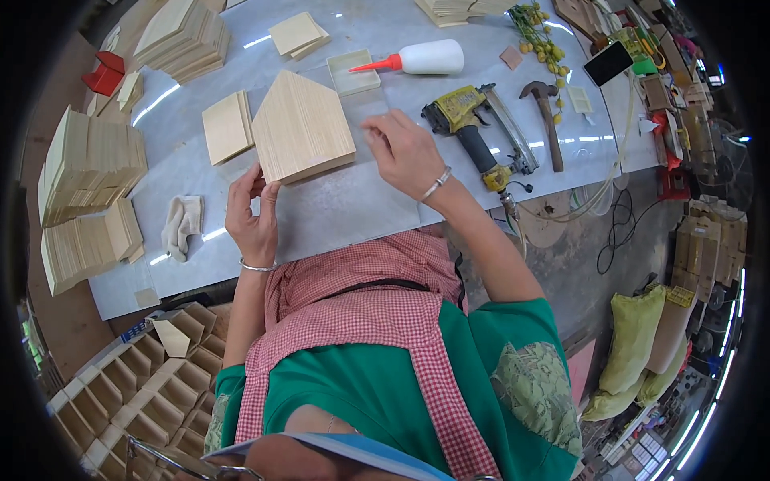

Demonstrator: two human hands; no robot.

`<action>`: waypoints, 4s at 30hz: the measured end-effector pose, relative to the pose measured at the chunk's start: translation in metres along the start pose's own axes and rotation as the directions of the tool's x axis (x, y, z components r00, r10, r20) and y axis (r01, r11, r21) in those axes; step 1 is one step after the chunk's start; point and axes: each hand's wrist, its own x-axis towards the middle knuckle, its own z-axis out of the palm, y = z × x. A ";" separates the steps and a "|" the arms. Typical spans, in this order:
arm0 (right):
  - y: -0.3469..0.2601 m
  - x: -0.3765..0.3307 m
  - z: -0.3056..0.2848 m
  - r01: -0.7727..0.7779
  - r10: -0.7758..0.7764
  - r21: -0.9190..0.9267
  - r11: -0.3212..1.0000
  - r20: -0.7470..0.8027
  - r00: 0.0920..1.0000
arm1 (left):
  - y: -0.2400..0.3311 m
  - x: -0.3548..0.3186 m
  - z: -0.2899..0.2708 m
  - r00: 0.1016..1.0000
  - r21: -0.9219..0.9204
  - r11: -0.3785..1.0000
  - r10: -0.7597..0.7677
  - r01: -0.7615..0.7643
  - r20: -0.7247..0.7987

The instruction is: Assembling small wooden house-shaped boxes using glue and a pneumatic stapler.

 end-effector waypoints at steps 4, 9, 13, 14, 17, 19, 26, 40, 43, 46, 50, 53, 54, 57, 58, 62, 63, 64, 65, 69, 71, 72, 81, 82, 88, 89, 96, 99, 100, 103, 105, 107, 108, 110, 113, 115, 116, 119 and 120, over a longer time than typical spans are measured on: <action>-0.012 -0.009 -0.006 0.090 -0.094 0.034 0.995 0.142 0.985 | -0.002 0.001 -0.001 0.998 0.069 0.996 0.061 -0.061 -0.003; -0.007 -0.003 0.003 0.240 -0.225 -0.127 0.962 0.124 0.967 | -0.007 0.003 0.000 0.994 0.119 0.988 0.104 -0.101 -0.019; -0.007 0.000 0.002 0.281 -0.260 -0.164 0.946 0.139 0.956 | -0.009 0.003 0.000 0.996 0.106 0.991 0.084 -0.081 -0.027; -0.007 0.001 0.001 0.279 -0.257 -0.165 0.946 0.139 0.956 | -0.009 0.003 0.000 0.997 0.098 0.992 0.078 -0.075 -0.026; -0.008 0.002 0.001 0.269 -0.245 -0.169 0.948 0.147 0.958 | -0.007 0.003 0.000 0.996 0.121 0.989 0.084 -0.081 -0.020; -0.009 0.003 0.000 0.270 -0.243 -0.174 0.947 0.162 0.956 | -0.009 0.002 0.001 0.994 0.122 0.988 0.102 -0.098 -0.033; -0.006 0.005 -0.001 0.243 -0.226 -0.100 0.965 0.154 0.962 | -0.011 0.000 0.004 0.991 0.112 0.988 0.116 -0.109 -0.061; -0.008 0.002 0.002 0.352 -0.316 -0.224 0.909 0.180 0.932 | -0.017 -0.003 0.006 0.990 0.106 0.987 0.127 -0.121 -0.055; -0.011 0.003 0.000 0.347 -0.305 -0.222 0.911 0.203 0.931 | -0.020 -0.003 0.006 0.990 0.102 0.987 0.129 -0.123 -0.060; -0.009 0.003 -0.001 0.367 -0.314 -0.222 0.903 0.242 0.918 | -0.019 -0.005 0.004 0.995 0.087 0.993 0.091 -0.086 -0.052; -0.008 0.002 -0.002 0.370 -0.315 -0.212 0.905 0.253 0.915 | -0.013 -0.002 0.000 0.996 0.033 0.996 0.089 -0.088 -0.018; -0.009 0.002 -0.003 0.339 -0.279 -0.221 0.915 0.263 0.924 | -0.007 -0.003 -0.005 1.000 -0.072 0.997 0.000 0.001 0.020; -0.009 0.002 -0.003 0.337 -0.283 -0.221 0.915 0.243 0.928 | -0.008 -0.003 -0.004 1.000 -0.112 0.994 -0.006 0.008 0.013; -0.010 0.004 -0.003 0.337 -0.288 -0.217 0.916 0.229 0.930 | -0.005 0.002 -0.008 0.999 -0.091 0.995 0.038 -0.035 0.033; -0.010 0.004 -0.003 0.334 -0.284 -0.219 0.917 0.231 0.931 | -0.005 0.004 -0.008 0.999 -0.091 0.995 0.035 -0.033 0.031; -0.011 0.005 -0.001 0.334 -0.287 -0.215 0.918 0.222 0.932 | -0.012 0.011 -0.005 0.986 0.010 0.987 0.161 -0.161 0.042; -0.011 0.004 -0.001 0.334 -0.285 -0.220 0.916 0.227 0.931 | -0.014 0.011 -0.005 0.977 0.052 0.976 0.209 -0.211 0.037; -0.012 0.004 -0.001 0.335 -0.284 -0.225 0.915 0.231 0.930 | -0.014 0.011 -0.005 0.977 0.047 0.976 0.209 -0.211 0.039; -0.012 0.004 -0.001 0.332 -0.280 -0.229 0.915 0.231 0.932 | -0.013 0.011 -0.005 0.976 0.058 0.975 0.214 -0.216 0.029; -0.011 0.003 -0.003 0.333 -0.268 -0.244 0.911 0.264 0.926 | -0.015 0.011 -0.001 0.970 0.067 0.968 0.242 -0.242 0.016; -0.011 0.003 -0.003 0.335 -0.272 -0.242 0.910 0.259 0.927 | -0.014 0.010 0.000 0.976 0.058 0.974 0.217 -0.218 0.019; -0.012 0.003 -0.004 0.339 -0.279 -0.239 0.910 0.253 0.927 | -0.013 0.009 0.000 0.981 0.053 0.980 0.192 -0.193 0.021; -0.004 -0.004 -0.015 0.243 -0.197 -0.266 0.933 0.191 0.962 | -0.012 0.010 0.002 0.973 0.097 0.968 0.230 -0.230 0.013; 0.000 -0.006 -0.023 0.177 -0.142 -0.284 0.942 0.141 0.980 | -0.012 0.010 0.002 0.973 0.092 0.969 0.230 -0.231 0.014; 0.059 -0.040 -0.074 -0.212 0.247 -0.707 0.675 -0.054 0.968 | -0.007 0.009 0.002 0.976 0.114 0.969 0.218 -0.218 0.011; 0.064 -0.044 -0.074 -0.315 0.421 -0.698 0.643 -0.022 0.907 | -0.007 0.009 0.002 0.976 0.107 0.971 0.216 -0.215 0.007; 0.074 -0.043 -0.077 -0.438 0.571 -0.644 0.627 -0.001 0.821 | -0.007 0.009 0.005 0.978 0.069 0.976 0.209 -0.209 -0.004; 0.039 -0.026 -0.103 -0.376 0.512 -0.628 0.681 0.041 0.858 | -0.007 0.008 0.005 0.980 0.061 0.979 0.198 -0.197 -0.014; 0.014 -0.015 -0.115 -0.554 0.647 -0.404 0.727 0.134 0.751 | -0.007 0.007 0.005 0.981 0.061 0.980 0.193 -0.191 -0.015; -0.056 -0.003 -0.124 -0.742 0.715 -0.010 0.671 0.274 0.643 | -0.007 0.007 0.005 0.981 0.060 0.980 0.191 -0.189 -0.026; -0.084 0.008 -0.123 -0.775 0.702 0.025 0.632 0.404 0.586 | -0.007 0.008 0.003 0.982 0.069 0.980 0.186 -0.184 -0.023; -0.096 0.013 -0.119 -0.777 0.689 0.057 0.626 0.427 0.586 | -0.008 0.008 0.004 0.983 0.061 0.982 0.182 -0.180 -0.024; -0.100 0.015 -0.119 -0.768 0.662 0.054 0.638 0.470 0.583 | -0.008 0.008 0.004 0.984 0.057 0.982 0.179 -0.178 -0.022; -0.104 0.018 -0.116 -0.762 0.641 0.042 0.646 0.512 0.572 | -0.008 0.008 0.005 0.983 0.050 0.982 0.183 -0.182 -0.025; -0.103 0.020 -0.113 -0.770 0.641 0.022 0.638 0.540 0.546 | -0.008 0.008 0.004 0.981 0.061 0.980 0.192 -0.190 -0.029; -0.101 0.018 -0.111 -0.767 0.640 0.015 0.641 0.540 0.546 | -0.008 0.008 0.004 0.980 0.073 0.978 0.196 -0.193 -0.030; -0.101 0.017 -0.111 -0.765 0.640 0.010 0.644 0.540 0.546 | -0.009 0.008 0.005 0.981 0.066 0.980 0.192 -0.190 -0.029; -0.102 0.018 -0.108 -0.763 0.639 0.002 0.646 0.545 0.543 | -0.010 0.007 0.004 0.981 0.067 0.979 0.193 -0.191 -0.026; -0.103 0.018 -0.108 -0.763 0.639 0.001 0.646 0.546 0.542 | -0.010 0.008 0.004 0.980 0.071 0.978 0.199 -0.197 -0.025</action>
